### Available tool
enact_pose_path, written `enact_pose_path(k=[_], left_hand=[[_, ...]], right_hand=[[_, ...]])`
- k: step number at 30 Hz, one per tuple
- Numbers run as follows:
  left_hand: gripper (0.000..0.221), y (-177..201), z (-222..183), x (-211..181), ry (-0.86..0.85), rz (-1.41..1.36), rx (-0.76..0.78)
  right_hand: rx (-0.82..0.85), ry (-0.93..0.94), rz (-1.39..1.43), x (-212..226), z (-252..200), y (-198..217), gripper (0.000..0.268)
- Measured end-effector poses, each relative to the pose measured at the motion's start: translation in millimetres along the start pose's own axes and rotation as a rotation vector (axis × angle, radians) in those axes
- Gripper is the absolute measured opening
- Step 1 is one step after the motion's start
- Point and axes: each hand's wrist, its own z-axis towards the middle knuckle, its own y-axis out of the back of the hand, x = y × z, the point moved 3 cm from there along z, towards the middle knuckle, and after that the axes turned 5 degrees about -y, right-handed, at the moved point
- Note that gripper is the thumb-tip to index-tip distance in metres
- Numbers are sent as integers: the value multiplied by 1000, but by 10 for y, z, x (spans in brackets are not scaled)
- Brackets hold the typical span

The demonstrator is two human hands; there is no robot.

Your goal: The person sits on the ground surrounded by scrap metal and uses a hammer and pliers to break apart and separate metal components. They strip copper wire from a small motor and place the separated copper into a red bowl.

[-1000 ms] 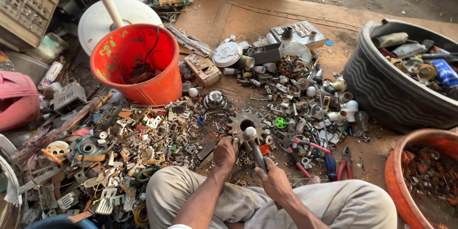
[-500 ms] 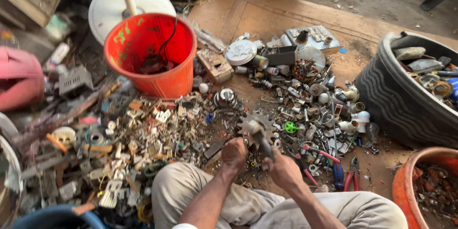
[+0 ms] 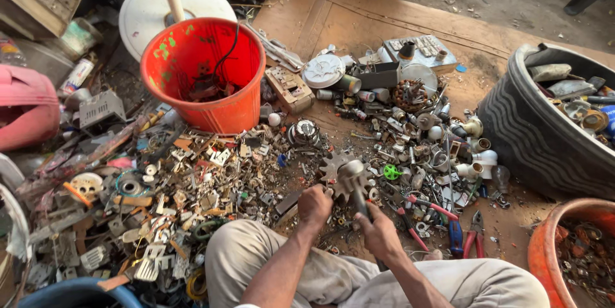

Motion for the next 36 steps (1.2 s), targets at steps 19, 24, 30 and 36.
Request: enact_pose_path(k=[19, 24, 30, 36], left_hand=[[12, 993, -1047, -583, -271, -496, -40], [8, 955, -1321, -565, -371, -526, 115], [13, 991, -1400, -382, -28, -1374, 526], [14, 1011, -1490, -428, -227, -969, 569]], right_hand=[[-345, 970, -211, 210, -468, 169, 19], [19, 878, -162, 298, -611, 272, 33], [447, 342, 478, -48, -554, 206, 20], [392, 336, 218, 11, -721, 178, 21]])
